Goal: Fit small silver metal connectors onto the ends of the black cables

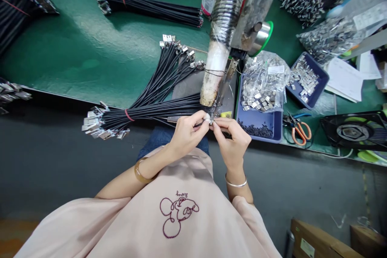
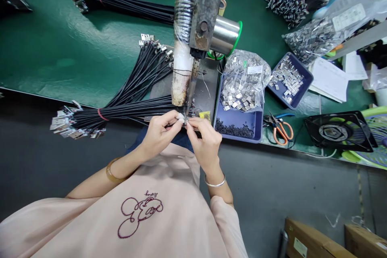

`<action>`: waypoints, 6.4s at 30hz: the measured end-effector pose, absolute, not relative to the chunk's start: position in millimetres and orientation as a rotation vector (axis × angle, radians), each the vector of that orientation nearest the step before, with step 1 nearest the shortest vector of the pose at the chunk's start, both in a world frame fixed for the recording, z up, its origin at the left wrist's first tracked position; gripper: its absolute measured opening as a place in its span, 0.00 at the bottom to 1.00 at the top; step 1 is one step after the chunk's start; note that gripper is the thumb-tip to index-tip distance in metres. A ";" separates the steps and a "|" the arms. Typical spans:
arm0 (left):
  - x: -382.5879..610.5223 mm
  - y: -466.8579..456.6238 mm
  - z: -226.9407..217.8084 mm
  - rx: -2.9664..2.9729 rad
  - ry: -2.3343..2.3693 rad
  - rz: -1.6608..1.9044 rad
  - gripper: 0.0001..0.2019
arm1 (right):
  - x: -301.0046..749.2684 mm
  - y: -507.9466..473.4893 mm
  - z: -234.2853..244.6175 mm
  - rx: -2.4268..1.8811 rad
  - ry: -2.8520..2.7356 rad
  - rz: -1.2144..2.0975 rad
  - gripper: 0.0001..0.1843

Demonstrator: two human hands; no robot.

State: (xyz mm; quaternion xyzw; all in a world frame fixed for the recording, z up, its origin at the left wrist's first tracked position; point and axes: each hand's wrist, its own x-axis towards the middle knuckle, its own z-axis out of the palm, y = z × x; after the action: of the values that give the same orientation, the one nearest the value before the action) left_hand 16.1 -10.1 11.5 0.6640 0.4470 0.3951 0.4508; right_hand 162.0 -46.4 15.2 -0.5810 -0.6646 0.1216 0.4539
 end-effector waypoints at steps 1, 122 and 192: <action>15.8 -10.8 11.1 1.642 1.104 0.973 0.08 | 161.5 -47.4 14.6 -1.426 -1.654 0.279 0.05; 0.3 1.3 2.3 1.239 0.787 0.755 0.10 | 158.8 -60.5 5.1 -1.408 -1.695 0.170 0.09; 20.3 0.7 7.4 1.157 0.995 1.005 0.08 | 157.9 -43.4 15.0 -1.461 -1.599 0.217 0.05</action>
State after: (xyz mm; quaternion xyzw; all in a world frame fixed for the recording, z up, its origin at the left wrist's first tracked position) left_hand 20.3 0.7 7.4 0.5013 0.4310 0.4356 0.6109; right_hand 157.9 -43.4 15.0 -0.5947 -0.6508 0.0882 0.4637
